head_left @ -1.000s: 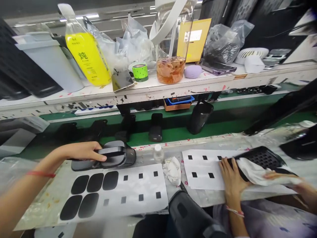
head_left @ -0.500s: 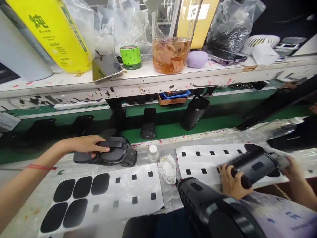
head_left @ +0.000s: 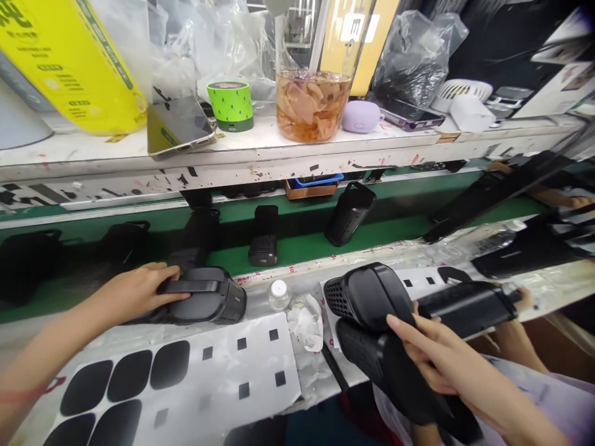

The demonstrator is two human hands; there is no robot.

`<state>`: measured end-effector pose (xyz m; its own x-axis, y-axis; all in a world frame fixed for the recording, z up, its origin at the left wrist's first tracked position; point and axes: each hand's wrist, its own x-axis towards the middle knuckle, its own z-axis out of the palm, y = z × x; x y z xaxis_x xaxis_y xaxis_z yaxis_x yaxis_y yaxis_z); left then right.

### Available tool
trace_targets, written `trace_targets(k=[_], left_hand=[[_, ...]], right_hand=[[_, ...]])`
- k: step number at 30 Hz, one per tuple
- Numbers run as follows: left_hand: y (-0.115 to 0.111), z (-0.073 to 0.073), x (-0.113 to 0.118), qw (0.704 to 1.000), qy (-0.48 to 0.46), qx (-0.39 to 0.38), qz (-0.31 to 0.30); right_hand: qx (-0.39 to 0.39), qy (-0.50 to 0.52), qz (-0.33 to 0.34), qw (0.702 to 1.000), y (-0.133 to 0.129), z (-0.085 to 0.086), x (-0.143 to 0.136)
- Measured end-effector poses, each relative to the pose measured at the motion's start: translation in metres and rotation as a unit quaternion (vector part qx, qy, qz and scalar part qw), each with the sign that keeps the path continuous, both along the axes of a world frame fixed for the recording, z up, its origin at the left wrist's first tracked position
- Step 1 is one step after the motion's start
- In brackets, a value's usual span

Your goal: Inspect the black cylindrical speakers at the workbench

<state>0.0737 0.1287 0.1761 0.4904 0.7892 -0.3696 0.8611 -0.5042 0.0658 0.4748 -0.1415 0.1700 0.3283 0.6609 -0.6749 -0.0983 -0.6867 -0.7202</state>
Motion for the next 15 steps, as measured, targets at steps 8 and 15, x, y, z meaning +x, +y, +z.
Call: trace_targets(k=[8,15], left_hand=[[0.001,-0.005,-0.001,0.999,0.028,0.019,0.025],[-0.001,-0.015,-0.007,0.998,0.021,0.025,0.048]], right_hand=[[0.001,0.007,0.027,1.000,0.065,-0.017,0.009],[-0.019,-0.037,0.102,0.994,0.076,-0.008,0.017]])
